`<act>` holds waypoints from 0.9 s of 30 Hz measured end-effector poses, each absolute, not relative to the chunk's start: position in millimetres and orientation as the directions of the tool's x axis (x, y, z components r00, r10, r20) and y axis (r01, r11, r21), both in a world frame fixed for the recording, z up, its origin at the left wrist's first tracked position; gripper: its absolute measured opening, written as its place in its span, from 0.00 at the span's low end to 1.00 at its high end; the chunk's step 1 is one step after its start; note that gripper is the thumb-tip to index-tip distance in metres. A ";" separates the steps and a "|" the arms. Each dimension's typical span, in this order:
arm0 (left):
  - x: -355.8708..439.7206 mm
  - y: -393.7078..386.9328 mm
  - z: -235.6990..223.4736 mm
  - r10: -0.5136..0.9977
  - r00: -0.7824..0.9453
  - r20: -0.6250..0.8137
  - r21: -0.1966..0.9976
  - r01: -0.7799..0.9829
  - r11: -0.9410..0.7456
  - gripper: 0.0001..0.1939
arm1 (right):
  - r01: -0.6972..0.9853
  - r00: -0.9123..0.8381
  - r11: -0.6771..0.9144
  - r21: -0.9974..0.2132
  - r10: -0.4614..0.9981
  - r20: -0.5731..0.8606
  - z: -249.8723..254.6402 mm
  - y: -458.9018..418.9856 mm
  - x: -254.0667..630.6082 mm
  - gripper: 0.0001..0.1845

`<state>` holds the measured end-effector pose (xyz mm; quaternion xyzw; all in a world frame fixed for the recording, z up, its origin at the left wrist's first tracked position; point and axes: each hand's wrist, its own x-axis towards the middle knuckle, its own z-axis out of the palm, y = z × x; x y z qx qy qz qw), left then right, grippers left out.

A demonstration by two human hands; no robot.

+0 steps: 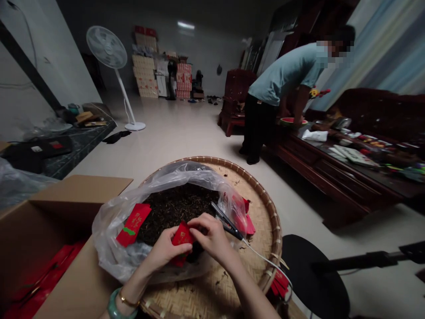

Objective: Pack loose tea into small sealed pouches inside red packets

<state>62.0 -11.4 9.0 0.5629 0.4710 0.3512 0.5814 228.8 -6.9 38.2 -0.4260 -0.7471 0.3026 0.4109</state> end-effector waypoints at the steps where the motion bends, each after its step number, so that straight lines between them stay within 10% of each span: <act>1: 62.8 -11.9 9.6 0.943 0.300 -0.141 0.984 0.148 0.100 0.12 | 0.396 -0.300 0.461 -0.794 0.883 0.362 39.5 -8.0 228.8 0.05; 20: 64.5 -20.3 6.9 0.957 0.274 -0.092 0.949 0.315 0.001 0.11 | 0.337 -0.235 0.309 -0.889 0.942 0.238 38.3 -13.5 230.1 0.05; 27: 60.0 -25.3 1.0 0.926 -0.004 0.377 0.871 0.341 -0.353 0.12 | 0.409 -0.192 0.436 -0.801 0.900 0.392 40.6 -23.7 228.9 0.05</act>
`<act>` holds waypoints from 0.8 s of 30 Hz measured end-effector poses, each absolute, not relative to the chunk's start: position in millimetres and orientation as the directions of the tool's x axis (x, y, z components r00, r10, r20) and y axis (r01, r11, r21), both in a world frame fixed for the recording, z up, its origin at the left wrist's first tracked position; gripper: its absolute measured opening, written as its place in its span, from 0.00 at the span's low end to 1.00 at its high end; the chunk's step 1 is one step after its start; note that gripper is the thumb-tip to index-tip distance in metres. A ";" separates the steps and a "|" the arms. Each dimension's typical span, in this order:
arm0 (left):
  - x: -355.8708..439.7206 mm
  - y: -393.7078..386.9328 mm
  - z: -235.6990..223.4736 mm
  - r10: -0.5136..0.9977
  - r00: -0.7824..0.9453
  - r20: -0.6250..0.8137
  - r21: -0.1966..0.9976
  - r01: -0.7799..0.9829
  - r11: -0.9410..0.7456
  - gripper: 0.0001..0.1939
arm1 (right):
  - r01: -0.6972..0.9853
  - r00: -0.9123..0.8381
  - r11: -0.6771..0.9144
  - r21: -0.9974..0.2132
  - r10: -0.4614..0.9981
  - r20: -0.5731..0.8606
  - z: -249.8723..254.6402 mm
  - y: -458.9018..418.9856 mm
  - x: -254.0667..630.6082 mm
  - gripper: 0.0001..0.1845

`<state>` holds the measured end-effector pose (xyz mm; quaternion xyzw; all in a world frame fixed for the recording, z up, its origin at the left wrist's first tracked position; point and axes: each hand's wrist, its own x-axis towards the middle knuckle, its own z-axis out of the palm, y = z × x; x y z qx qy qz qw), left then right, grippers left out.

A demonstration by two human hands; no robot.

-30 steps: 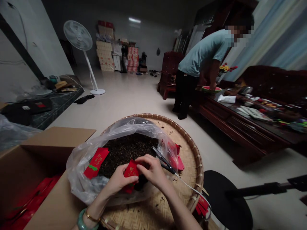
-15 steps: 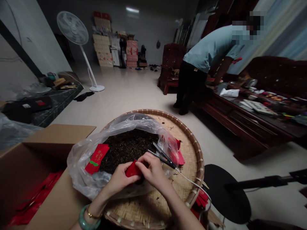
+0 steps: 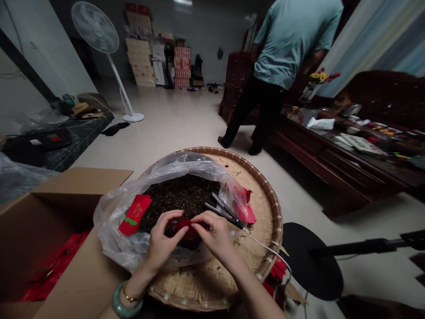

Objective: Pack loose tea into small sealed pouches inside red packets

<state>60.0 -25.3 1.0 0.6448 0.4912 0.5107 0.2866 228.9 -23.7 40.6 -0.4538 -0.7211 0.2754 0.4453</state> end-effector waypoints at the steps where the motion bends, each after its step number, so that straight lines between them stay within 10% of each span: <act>1: 59.2 -25.7 1.6 0.891 -0.027 0.452 0.827 0.387 -0.408 0.08 | 0.415 -0.183 0.457 -0.786 0.889 0.420 40.1 -25.2 228.1 0.05; 16: 60.2 -27.2 8.1 0.783 0.089 0.616 0.742 0.269 -0.614 0.04 | 0.455 -0.150 0.526 -0.719 0.841 0.520 37.2 -44.0 221.3 0.06; 24: 57.9 -28.4 2.4 0.795 0.118 0.595 0.763 0.231 -0.604 0.06 | 0.419 -0.246 0.373 -0.828 0.924 0.291 43.4 -39.5 224.2 0.07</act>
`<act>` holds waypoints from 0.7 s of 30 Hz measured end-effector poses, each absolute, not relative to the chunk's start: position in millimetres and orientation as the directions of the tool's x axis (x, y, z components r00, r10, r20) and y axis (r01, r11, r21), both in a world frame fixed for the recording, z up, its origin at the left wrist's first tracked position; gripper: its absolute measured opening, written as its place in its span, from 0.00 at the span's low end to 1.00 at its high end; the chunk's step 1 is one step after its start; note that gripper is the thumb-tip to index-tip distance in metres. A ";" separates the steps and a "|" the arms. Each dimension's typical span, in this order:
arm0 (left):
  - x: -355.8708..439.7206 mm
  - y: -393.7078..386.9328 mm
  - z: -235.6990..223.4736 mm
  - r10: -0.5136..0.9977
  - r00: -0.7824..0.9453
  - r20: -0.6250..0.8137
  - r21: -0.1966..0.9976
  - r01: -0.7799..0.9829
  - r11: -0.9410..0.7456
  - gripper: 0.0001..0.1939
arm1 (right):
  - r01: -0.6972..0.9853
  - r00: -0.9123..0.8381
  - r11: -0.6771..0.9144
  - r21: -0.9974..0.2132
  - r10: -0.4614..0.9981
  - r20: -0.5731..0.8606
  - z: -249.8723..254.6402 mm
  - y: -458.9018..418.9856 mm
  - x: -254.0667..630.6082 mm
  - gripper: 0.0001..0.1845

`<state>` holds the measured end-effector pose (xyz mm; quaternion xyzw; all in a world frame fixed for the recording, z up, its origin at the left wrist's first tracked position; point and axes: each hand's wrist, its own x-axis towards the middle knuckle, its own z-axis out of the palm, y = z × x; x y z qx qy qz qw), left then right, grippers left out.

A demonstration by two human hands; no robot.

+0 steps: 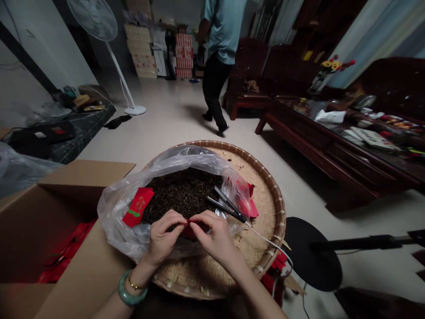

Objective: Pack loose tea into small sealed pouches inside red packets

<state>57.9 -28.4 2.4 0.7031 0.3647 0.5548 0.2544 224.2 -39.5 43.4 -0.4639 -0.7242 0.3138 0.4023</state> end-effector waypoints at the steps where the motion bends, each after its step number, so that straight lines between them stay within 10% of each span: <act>1: 58.0 -28.2 2.0 0.799 0.125 0.588 0.767 0.228 -0.600 0.06 | 0.413 -0.265 0.352 -0.840 0.929 0.259 45.1 -38.1 225.0 0.07; 12: 52.6 -23.1 5.6 0.719 0.345 0.603 0.718 0.159 -0.678 0.06 | 0.189 -0.413 -0.160 -0.969 0.882 -0.226 54.2 -17.9 234.4 0.06; 21: 56.0 -24.0 4.1 0.802 0.253 0.541 0.809 0.103 -0.579 0.06 | 0.016 -0.354 -0.252 -0.968 0.903 -0.241 44.5 -22.8 232.9 0.08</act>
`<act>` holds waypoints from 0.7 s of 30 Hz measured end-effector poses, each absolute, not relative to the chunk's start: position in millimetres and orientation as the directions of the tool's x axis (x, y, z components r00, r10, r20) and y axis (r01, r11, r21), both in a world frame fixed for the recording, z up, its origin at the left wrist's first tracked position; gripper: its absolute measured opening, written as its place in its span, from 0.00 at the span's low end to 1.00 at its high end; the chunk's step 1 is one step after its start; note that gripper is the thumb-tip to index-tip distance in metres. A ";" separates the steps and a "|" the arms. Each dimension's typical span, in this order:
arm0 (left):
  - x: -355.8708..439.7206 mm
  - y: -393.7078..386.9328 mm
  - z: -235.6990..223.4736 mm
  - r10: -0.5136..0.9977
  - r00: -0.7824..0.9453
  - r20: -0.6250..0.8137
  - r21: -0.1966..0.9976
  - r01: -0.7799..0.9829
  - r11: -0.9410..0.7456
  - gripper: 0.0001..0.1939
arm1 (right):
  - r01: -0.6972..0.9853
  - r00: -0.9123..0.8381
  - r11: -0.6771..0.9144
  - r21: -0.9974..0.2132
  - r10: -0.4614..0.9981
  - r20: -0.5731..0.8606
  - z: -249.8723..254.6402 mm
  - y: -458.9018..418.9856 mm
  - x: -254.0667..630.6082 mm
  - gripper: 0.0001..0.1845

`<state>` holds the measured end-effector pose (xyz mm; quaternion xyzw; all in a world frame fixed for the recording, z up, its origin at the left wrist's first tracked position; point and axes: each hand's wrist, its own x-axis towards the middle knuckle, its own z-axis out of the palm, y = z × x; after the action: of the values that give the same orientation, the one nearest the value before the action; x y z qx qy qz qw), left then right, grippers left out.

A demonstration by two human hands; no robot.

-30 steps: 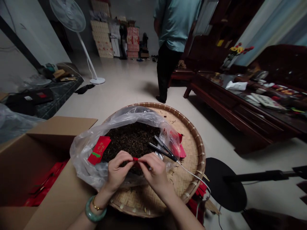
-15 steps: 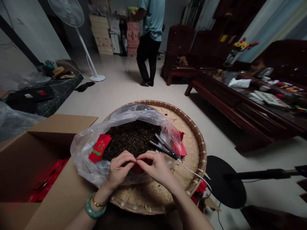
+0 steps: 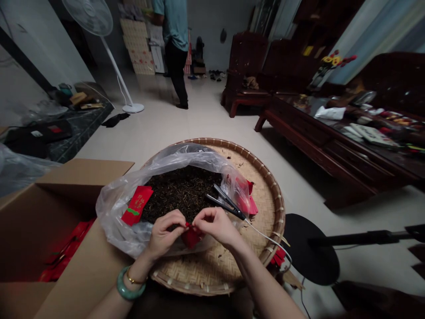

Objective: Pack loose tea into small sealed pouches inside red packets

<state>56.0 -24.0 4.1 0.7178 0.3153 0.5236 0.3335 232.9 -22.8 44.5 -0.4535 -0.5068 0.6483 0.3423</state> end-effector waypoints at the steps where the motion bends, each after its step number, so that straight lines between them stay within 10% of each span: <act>1: 56.1 -24.2 4.0 0.820 0.227 0.525 0.823 0.109 -0.557 0.05 | 0.037 -0.346 -0.211 -0.977 0.914 -0.211 46.1 -24.4 232.7 0.08; 8: 58.2 -28.4 9.3 0.946 0.138 0.295 0.936 0.156 -0.315 0.06 | 0.357 -0.248 0.246 -0.901 0.955 0.163 46.7 -32.6 226.8 0.05; 21: 66.6 -33.3 16.1 0.997 0.073 0.038 0.997 0.068 -0.043 0.08 | 0.247 -0.160 0.101 -0.964 0.985 0.063 33.2 -32.3 223.0 0.07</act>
<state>66.6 -33.3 16.1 0.5447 0.4887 0.4739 0.4898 223.0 -32.3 33.2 -0.4996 -0.6167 0.4468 0.4128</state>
